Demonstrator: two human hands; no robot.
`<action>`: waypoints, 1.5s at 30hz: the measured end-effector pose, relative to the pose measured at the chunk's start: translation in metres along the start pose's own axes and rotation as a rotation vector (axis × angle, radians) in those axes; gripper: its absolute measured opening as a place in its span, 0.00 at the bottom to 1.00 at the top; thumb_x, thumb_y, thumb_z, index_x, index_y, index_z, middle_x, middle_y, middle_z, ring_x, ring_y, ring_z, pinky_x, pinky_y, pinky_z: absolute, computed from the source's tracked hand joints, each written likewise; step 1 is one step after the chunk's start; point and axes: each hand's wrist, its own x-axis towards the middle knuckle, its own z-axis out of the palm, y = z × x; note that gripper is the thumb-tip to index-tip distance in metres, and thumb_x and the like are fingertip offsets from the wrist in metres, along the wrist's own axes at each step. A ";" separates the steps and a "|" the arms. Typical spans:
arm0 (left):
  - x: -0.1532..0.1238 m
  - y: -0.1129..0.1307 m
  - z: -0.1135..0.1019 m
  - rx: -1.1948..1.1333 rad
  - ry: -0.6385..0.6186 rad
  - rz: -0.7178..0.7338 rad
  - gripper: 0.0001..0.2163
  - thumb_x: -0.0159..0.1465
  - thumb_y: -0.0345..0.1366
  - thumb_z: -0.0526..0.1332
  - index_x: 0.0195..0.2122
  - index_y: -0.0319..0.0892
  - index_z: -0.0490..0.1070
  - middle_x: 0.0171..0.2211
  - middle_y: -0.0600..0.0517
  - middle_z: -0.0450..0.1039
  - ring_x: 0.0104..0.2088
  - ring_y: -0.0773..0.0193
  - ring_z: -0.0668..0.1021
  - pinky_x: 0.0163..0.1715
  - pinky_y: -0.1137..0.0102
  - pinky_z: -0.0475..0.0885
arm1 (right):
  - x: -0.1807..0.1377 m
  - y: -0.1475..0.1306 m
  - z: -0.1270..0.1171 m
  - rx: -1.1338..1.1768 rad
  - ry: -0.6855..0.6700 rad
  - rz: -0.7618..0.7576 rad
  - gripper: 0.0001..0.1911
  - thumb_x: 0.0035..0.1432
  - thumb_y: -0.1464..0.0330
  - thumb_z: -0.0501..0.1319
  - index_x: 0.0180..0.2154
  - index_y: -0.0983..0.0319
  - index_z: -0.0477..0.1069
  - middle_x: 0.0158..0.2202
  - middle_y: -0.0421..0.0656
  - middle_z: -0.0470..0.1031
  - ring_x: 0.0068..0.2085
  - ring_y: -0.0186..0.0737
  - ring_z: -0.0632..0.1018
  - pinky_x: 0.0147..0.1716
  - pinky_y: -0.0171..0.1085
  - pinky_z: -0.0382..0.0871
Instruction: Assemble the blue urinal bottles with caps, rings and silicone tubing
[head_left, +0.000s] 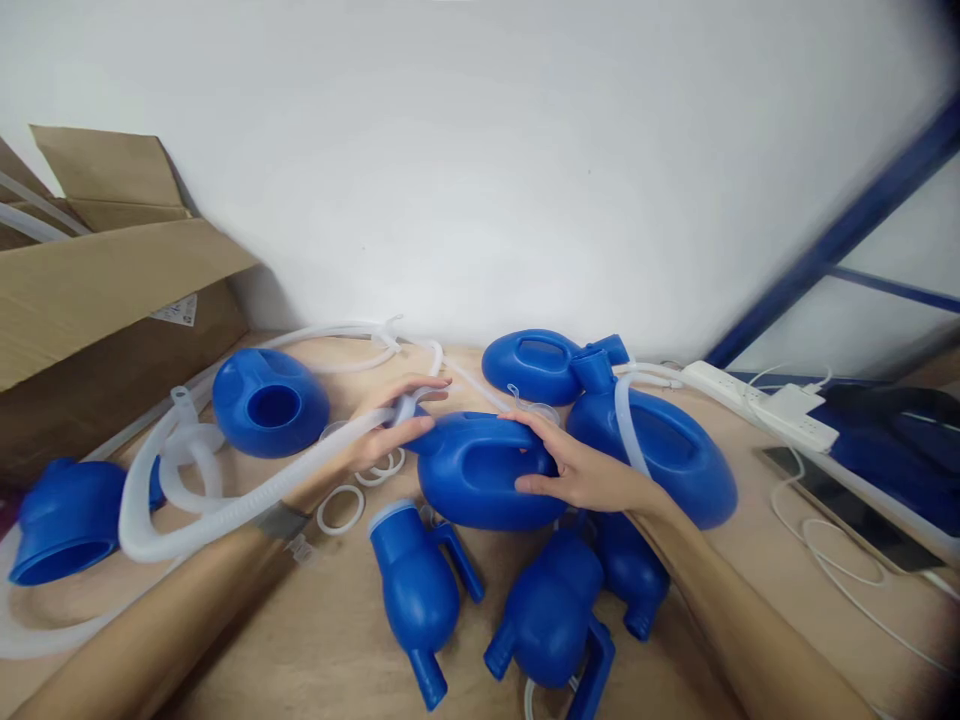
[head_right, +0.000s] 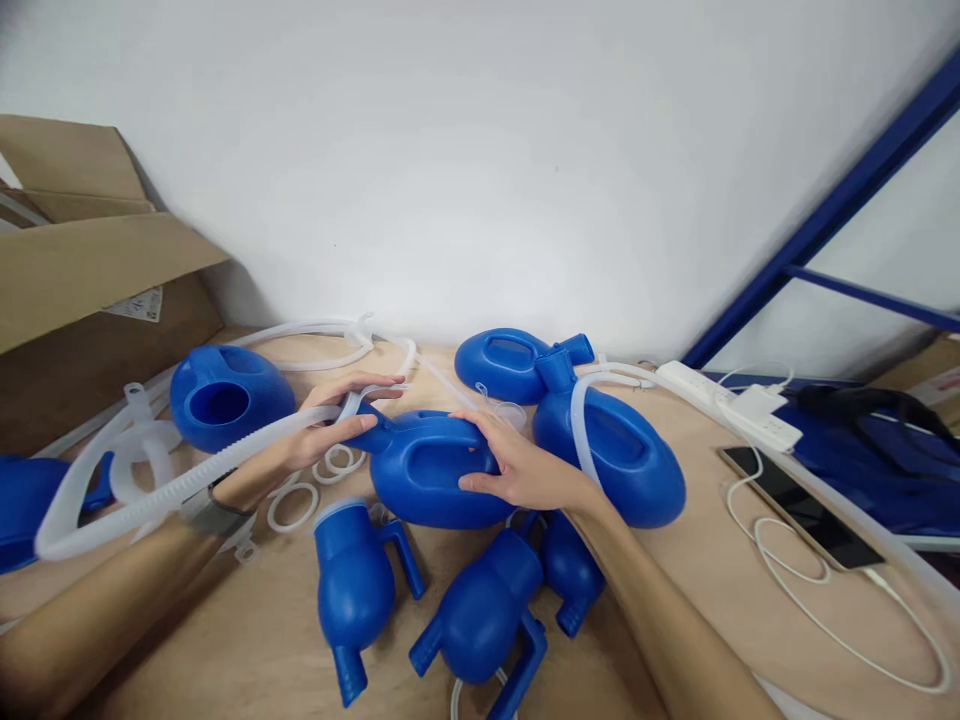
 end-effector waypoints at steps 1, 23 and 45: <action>-0.001 -0.004 -0.001 -0.071 -0.022 0.008 0.21 0.68 0.38 0.70 0.62 0.48 0.75 0.66 0.42 0.73 0.62 0.44 0.79 0.58 0.55 0.77 | 0.000 0.000 0.000 0.001 -0.003 0.005 0.43 0.65 0.50 0.65 0.73 0.56 0.52 0.75 0.52 0.56 0.74 0.63 0.61 0.65 0.58 0.72; -0.017 -0.022 -0.013 -0.955 -0.062 -0.355 0.34 0.55 0.33 0.73 0.65 0.41 0.71 0.60 0.39 0.78 0.67 0.40 0.74 0.69 0.47 0.64 | 0.000 -0.001 -0.003 0.118 0.044 0.078 0.46 0.58 0.49 0.71 0.72 0.52 0.60 0.73 0.50 0.63 0.70 0.64 0.69 0.65 0.59 0.71; 0.002 -0.001 0.036 -1.050 0.427 -0.496 0.09 0.68 0.38 0.67 0.32 0.41 0.74 0.26 0.50 0.77 0.36 0.57 0.83 0.42 0.65 0.81 | 0.001 0.001 -0.001 0.125 0.071 0.025 0.45 0.59 0.49 0.71 0.71 0.55 0.60 0.74 0.50 0.62 0.71 0.61 0.68 0.68 0.56 0.69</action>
